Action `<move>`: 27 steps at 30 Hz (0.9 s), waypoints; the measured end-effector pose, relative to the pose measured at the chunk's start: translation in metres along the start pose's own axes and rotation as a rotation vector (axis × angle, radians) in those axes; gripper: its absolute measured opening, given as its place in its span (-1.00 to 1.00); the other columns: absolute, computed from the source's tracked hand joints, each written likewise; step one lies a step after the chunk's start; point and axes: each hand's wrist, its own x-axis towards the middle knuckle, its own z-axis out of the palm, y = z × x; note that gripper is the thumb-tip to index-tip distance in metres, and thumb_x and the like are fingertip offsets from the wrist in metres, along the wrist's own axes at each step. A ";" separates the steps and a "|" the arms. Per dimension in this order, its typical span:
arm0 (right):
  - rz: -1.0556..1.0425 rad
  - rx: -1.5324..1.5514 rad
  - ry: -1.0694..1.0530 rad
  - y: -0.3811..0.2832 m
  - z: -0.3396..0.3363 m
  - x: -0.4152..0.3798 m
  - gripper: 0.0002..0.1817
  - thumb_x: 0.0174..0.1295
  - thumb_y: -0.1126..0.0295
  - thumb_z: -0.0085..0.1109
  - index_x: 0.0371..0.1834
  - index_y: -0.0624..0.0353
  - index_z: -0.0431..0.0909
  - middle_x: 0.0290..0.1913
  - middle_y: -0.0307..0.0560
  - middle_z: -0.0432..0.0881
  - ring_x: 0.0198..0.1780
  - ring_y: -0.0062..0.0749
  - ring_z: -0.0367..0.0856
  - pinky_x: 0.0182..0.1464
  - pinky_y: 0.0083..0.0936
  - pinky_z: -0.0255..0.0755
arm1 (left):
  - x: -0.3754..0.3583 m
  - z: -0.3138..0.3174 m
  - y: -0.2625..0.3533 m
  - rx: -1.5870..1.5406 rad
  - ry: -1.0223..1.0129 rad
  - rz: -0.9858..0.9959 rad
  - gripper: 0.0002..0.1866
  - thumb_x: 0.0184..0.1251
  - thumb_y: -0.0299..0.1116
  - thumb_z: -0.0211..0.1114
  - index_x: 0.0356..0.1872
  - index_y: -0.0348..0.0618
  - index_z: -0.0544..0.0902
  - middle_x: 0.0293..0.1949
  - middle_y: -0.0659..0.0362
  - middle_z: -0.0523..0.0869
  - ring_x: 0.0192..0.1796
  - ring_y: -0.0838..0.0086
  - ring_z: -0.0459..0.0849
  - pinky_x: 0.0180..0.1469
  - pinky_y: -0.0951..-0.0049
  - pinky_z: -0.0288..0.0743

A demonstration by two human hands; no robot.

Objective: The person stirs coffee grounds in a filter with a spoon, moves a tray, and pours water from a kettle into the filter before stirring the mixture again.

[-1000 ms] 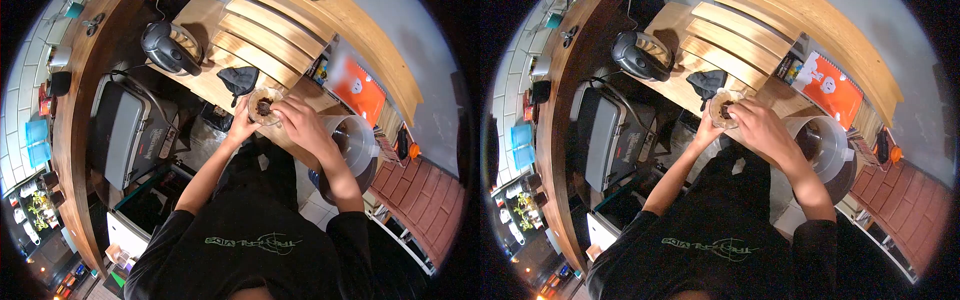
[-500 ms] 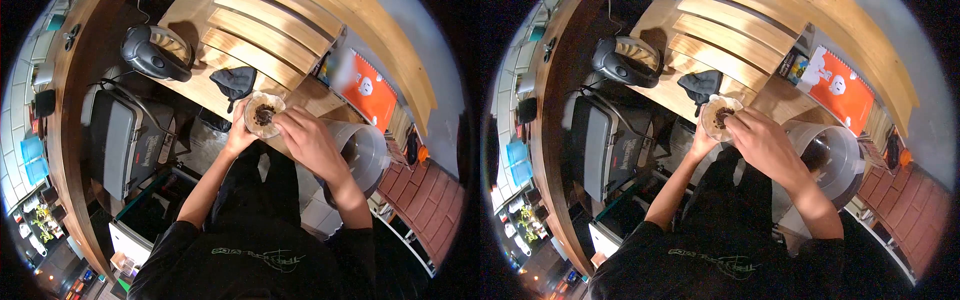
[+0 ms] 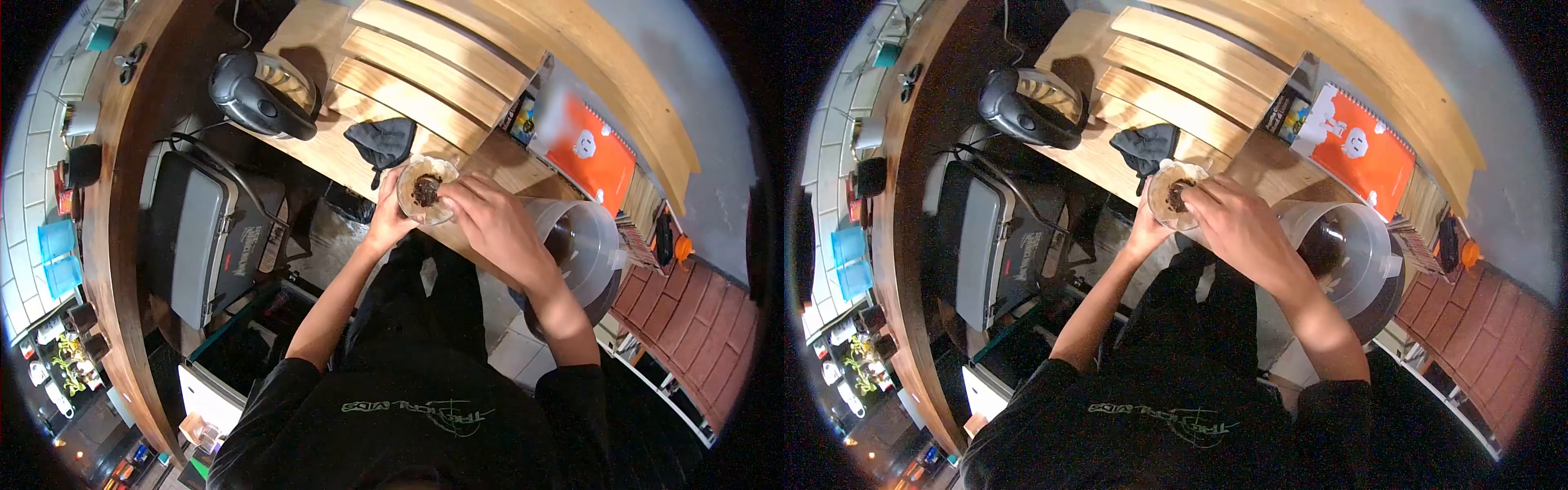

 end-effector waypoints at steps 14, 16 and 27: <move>0.065 0.006 -0.050 0.003 0.003 -0.004 -0.81 0.37 0.40 0.09 -0.08 0.24 0.61 -0.16 0.07 0.66 -0.08 -0.01 0.65 -0.08 -0.17 0.55 | 0.001 -0.002 0.016 -0.146 0.015 -0.097 -0.20 -0.17 -0.40 0.55 0.26 -0.27 0.49 0.25 -0.11 0.47 0.29 -0.04 0.44 0.35 0.12 0.32; 0.053 -0.002 -0.060 0.003 0.002 -0.005 -0.81 0.37 0.40 0.09 -0.08 0.25 0.62 -0.16 0.07 0.66 -0.08 -0.01 0.65 -0.07 -0.18 0.55 | -0.001 0.000 0.011 -0.129 0.022 -0.084 -0.20 -0.17 -0.41 0.55 0.26 -0.27 0.49 0.23 -0.12 0.47 0.28 -0.05 0.44 0.35 0.12 0.32; 0.048 0.058 -0.061 0.003 0.001 -0.007 -0.80 0.38 0.39 0.08 -0.11 0.27 0.62 -0.19 0.10 0.67 -0.10 0.03 0.64 -0.08 -0.15 0.54 | -0.003 -0.002 0.013 -0.042 -0.020 -0.114 -0.19 -0.14 -0.47 0.50 0.30 -0.26 0.44 0.29 -0.10 0.39 0.33 -0.04 0.37 0.40 0.15 0.26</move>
